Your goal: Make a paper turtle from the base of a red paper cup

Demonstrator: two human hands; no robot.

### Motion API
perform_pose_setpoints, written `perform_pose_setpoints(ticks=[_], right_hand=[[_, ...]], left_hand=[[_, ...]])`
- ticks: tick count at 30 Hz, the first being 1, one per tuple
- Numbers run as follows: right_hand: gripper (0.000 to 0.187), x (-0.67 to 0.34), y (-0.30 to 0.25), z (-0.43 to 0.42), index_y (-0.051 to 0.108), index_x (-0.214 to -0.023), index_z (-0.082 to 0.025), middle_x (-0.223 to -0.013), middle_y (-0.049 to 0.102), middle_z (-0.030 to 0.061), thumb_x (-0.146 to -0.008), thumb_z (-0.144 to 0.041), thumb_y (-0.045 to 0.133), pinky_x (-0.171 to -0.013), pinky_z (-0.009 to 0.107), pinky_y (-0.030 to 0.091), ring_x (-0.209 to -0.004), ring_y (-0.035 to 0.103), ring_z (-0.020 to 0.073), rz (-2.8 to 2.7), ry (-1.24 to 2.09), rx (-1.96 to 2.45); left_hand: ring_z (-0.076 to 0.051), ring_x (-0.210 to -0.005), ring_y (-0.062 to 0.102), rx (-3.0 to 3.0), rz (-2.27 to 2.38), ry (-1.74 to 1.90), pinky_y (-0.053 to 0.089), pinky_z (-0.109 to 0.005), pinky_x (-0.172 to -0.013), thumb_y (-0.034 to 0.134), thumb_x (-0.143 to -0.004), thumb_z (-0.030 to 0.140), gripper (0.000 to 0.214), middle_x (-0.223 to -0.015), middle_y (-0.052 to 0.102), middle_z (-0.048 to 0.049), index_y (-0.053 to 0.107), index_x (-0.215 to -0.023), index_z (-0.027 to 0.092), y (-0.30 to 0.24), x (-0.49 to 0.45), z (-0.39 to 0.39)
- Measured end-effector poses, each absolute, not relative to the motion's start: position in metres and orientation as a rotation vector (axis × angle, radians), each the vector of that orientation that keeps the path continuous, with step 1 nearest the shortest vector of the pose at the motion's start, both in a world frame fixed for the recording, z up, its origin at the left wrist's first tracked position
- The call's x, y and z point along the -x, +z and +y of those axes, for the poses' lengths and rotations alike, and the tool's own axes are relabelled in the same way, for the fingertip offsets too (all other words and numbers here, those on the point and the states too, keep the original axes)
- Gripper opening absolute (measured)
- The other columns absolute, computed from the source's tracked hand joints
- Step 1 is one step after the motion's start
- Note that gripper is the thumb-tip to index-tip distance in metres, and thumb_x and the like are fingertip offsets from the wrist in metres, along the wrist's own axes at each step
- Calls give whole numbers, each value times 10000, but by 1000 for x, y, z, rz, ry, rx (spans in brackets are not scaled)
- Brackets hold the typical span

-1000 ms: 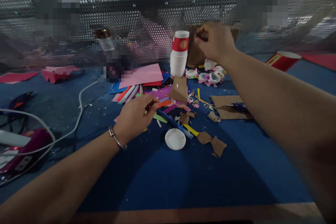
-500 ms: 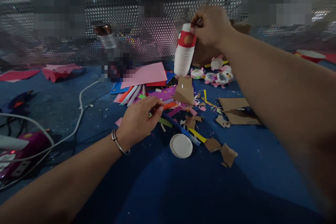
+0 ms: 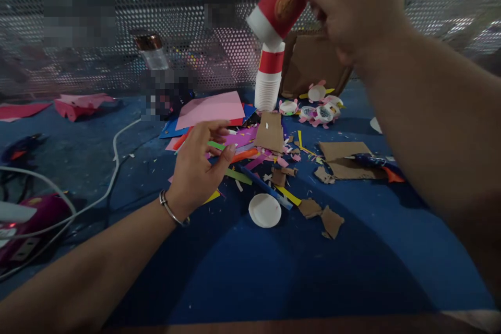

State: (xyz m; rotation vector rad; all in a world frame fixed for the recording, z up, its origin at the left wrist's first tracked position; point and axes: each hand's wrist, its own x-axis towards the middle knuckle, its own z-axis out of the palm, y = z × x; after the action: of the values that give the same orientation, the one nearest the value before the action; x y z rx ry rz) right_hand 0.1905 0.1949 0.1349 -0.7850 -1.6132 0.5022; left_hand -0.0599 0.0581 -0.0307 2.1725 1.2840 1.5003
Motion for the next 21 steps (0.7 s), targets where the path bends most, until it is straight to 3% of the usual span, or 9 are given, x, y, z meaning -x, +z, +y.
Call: perform_pose_setpoints(ticks=[2,4,7,9,12,16,21], right_hand=[[346,-181,121,162,568,-761,-208,-719,545,-72,-929,74,676,-539,228,316,-625,449,30,-1568,546,900],[309,-175,105,132,606,-787,-194,-635,537,-90,-952,51,696,-479,242,270,-530,439,28,-1595,817,926],[245,-177,80,103,654,-848,-167,-576,509,-98,-983,36,683,-470,219,246,-493,415,24,-1614,1092,954],[218,-183,64,94,661,-847,-162,-565,512,-88,-972,8,717,-457,209,230,-487,397,26,-1572,1161,954],[214,-191,43,87,656,-851,-185,-605,497,-71,-935,-196,853,-434,217,187,-488,350,39,-1543,1246,898],[287,-190,26,71,669,-886,-193,-716,548,-45,-862,-328,921,-454,237,202,-546,351,58,-1561,1297,852],[360,-184,21,52,690,-915,-205,-773,570,-21,-866,-478,921,-528,264,305,-683,479,113,-1606,1174,839]], left_hand=[[-274,-1183,721,-1929,1133,1632,650,-408,-875,809,-949,373,536,-1369,687,-131,595,-1426,253,-32,57,59],[-293,-1263,707,-1677,999,1666,648,-436,-936,799,-964,506,576,-1445,659,-127,578,-1452,296,-32,54,59],[-283,-1183,750,-1432,907,1528,646,-428,-928,718,-1007,616,510,-1309,733,-106,635,-1384,283,-28,50,56],[-265,-1071,777,-1375,880,1411,649,-403,-883,750,-977,649,536,-1185,772,-88,668,-1330,255,-25,48,53],[-248,-1032,782,-1383,869,1313,640,-361,-860,841,-895,676,635,-1187,792,-90,687,-1315,226,-24,44,49],[-281,-1191,758,-1371,868,1195,635,-358,-934,943,-833,576,728,-1340,765,-120,646,-1390,213,-24,36,43],[-282,-1224,739,-1267,832,1131,649,-364,-952,987,-773,312,706,-1418,726,-108,621,-1371,230,-18,32,34]])
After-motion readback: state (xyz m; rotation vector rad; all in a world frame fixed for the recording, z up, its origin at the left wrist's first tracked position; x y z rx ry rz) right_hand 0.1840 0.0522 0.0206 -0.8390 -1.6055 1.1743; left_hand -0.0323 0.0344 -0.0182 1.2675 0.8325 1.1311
